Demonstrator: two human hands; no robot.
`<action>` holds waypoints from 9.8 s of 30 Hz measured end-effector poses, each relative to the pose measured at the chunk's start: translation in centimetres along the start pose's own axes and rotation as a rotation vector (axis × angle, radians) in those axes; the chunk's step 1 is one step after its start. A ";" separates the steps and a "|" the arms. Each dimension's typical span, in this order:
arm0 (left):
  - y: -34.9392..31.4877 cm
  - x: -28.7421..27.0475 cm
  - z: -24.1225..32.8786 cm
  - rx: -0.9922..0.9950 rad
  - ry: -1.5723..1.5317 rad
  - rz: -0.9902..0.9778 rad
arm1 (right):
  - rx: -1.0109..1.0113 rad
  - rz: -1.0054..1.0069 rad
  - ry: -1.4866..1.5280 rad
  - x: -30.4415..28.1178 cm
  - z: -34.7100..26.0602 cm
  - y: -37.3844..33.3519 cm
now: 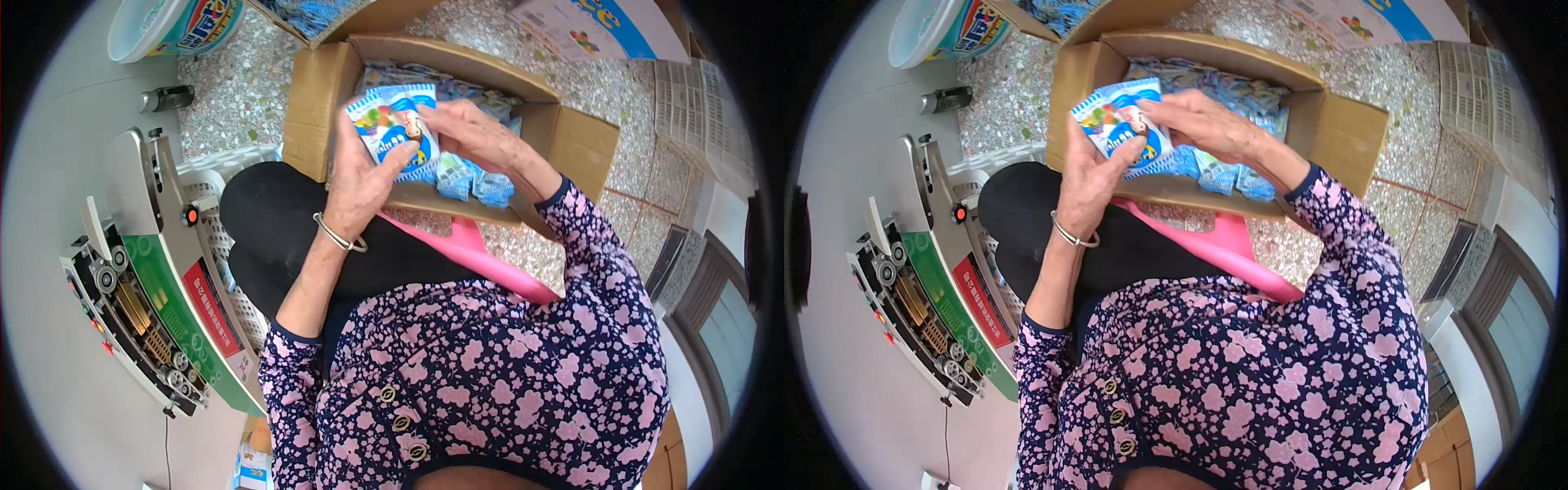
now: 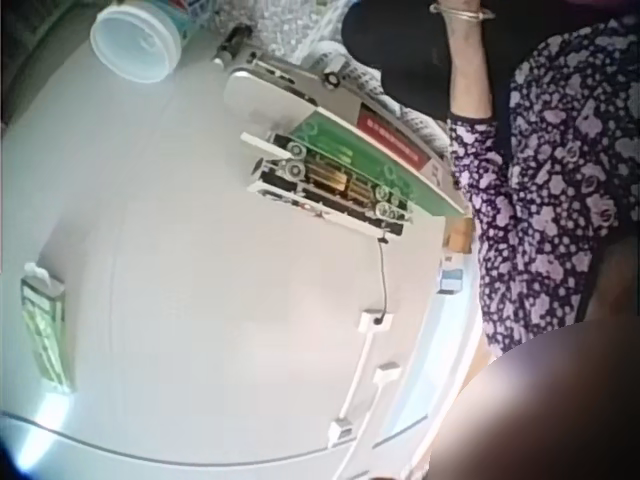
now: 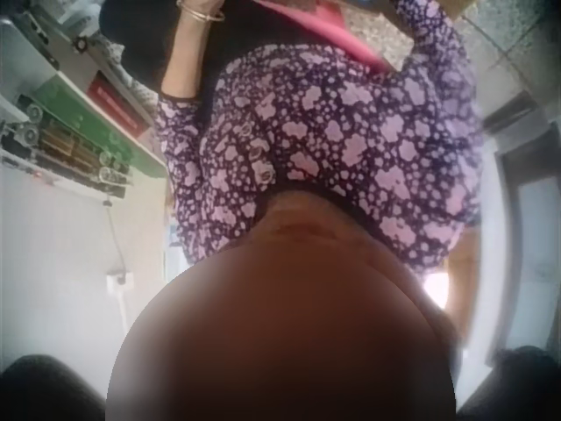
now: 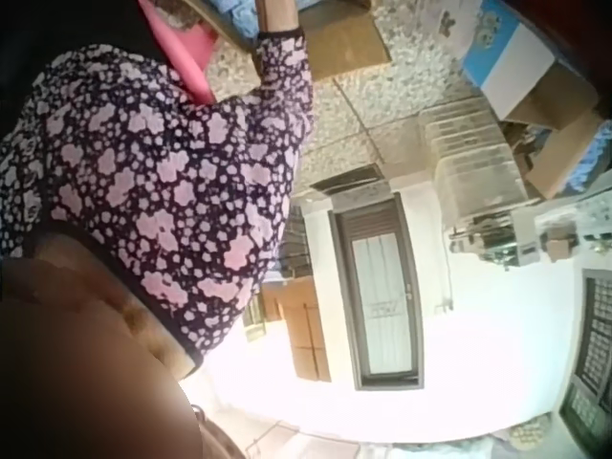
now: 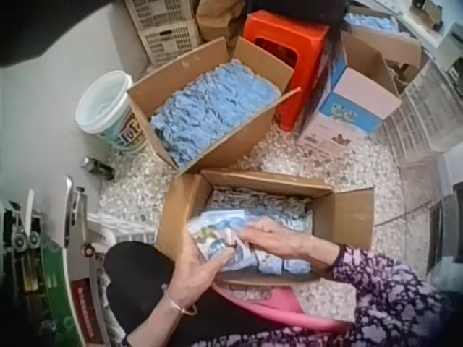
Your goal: Sealing small blue plastic bags using a heat sealing machine.
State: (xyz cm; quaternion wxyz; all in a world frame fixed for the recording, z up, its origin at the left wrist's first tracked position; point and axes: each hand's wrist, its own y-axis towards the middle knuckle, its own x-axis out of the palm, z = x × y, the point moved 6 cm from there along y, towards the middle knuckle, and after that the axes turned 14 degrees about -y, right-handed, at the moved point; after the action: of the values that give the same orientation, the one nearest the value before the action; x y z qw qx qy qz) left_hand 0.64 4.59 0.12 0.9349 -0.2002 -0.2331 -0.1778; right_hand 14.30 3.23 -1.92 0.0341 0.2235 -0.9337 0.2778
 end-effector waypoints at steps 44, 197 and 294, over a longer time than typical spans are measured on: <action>0.2 -2.1 0.4 -0.012 -0.166 0.163 | -0.080 -0.175 -1.284 -3.6 22.0 0.8; -16.8 -18.5 23.5 0.846 -0.239 0.457 | -0.425 -0.486 -0.491 25.2 -21.1 13.2; -24.1 -23.7 15.3 0.917 -0.577 0.666 | -0.686 -0.387 -0.947 37.7 -15.7 14.2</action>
State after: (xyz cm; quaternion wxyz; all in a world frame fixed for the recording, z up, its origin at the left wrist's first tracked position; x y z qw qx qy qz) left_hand -34.84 -3.44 7.52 0.8303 0.1188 -0.4535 0.3013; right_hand -26.73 7.18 11.27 -0.2646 0.4641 -0.8262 -0.1791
